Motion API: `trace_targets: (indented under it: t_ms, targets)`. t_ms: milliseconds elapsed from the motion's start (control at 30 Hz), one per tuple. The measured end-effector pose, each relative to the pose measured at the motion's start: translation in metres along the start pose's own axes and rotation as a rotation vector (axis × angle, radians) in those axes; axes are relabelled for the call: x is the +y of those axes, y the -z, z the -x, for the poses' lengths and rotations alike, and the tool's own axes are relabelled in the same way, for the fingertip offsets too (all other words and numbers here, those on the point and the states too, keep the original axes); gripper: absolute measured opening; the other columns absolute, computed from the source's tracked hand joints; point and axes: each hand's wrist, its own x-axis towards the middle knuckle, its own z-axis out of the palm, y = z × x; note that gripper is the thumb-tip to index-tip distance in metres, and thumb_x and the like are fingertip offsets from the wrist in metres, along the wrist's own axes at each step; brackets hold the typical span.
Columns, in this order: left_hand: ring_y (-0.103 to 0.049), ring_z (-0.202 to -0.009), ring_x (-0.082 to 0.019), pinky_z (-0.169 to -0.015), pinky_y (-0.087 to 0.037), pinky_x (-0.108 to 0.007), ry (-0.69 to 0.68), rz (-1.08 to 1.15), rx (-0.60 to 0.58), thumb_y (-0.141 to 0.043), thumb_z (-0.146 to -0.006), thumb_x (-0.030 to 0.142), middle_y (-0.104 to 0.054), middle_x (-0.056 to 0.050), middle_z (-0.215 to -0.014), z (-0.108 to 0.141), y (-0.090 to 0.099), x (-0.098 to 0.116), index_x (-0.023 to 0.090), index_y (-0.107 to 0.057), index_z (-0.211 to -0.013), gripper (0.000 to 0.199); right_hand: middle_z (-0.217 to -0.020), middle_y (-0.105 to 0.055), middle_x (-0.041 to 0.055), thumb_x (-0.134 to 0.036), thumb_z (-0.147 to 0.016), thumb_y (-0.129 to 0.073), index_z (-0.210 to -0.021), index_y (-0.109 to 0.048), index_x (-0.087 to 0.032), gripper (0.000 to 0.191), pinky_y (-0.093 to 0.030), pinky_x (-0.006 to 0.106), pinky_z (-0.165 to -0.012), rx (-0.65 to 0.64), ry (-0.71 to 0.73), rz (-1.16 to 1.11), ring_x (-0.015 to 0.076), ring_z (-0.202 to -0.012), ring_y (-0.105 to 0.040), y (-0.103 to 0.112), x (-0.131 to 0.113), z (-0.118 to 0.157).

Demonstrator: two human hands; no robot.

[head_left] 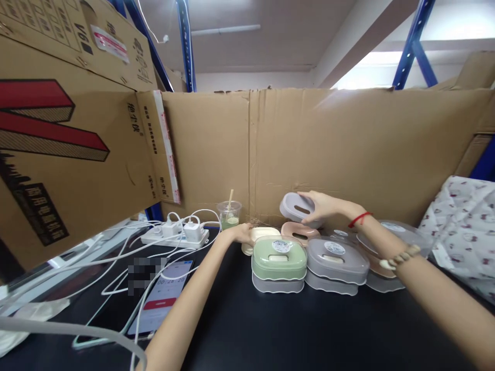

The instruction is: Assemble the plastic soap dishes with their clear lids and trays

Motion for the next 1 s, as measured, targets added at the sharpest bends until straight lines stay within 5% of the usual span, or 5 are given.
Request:
trace_targets:
  t_ms: [267,500,800,900,1000]
  targets:
    - [-0.043,-0.126,-0.031,-0.106,-0.033,-0.039,-0.026,0.058,0.208,-0.070,-0.054,0.044,-0.043,-0.018,-0.139,0.011,0.025,0.031,0.009,-0.041,-0.134,0.092,-0.134,-0.042,0.0120,-0.049,-0.059,-0.069,-0.141,-0.035,-0.023,0.093,-0.037,0.052,-0.104,0.492,0.091,-0.317,0.0323,-0.124,-0.043,-0.003,-0.025,0.044]
    - [-0.039,-0.127,-0.032,-0.107,-0.029,-0.048,-0.535,0.471,0.288,-0.083,-0.045,0.035,-0.041,-0.019,-0.137,0.019,0.007,0.064,0.019,-0.026,-0.140,0.111,-0.133,-0.048,0.0082,-0.037,-0.063,-0.073,-0.129,-0.048,-0.027,0.071,-0.036,0.050,-0.105,0.410,0.329,-0.352,0.0268,-0.124,-0.045,-0.008,-0.026,0.039]
    - [-0.049,-0.118,-0.029,-0.096,-0.042,-0.041,-0.427,0.970,0.246,-0.076,-0.057,0.040,-0.050,-0.010,-0.130,0.030,-0.007,0.087,0.026,-0.043,-0.132,0.083,-0.141,-0.040,0.0068,-0.035,-0.061,-0.077,-0.121,-0.055,-0.028,0.064,-0.031,0.051,-0.107,0.387,0.428,-0.315,0.0273,-0.131,-0.036,-0.006,-0.032,0.053]
    - [-0.050,-0.117,-0.026,-0.093,-0.045,-0.035,-0.418,1.040,0.372,-0.075,-0.059,0.034,-0.054,-0.006,-0.128,0.035,-0.006,0.094,0.027,-0.047,-0.128,0.075,-0.146,-0.032,0.0096,-0.047,-0.059,-0.077,-0.137,-0.038,-0.026,0.089,-0.029,0.048,-0.109,0.537,0.317,-0.478,0.0278,-0.135,-0.030,-0.005,-0.038,0.051]
    - [-0.051,-0.116,-0.024,-0.090,-0.047,-0.030,-0.479,1.042,0.436,-0.077,-0.056,0.029,-0.055,-0.004,-0.128,0.037,-0.006,0.099,0.029,-0.046,-0.130,0.080,-0.134,-0.046,0.0137,-0.058,-0.068,-0.063,-0.133,-0.042,-0.020,0.079,-0.040,0.047,-0.101,0.636,0.075,-0.772,0.0284,-0.123,-0.045,-0.007,-0.043,0.046]
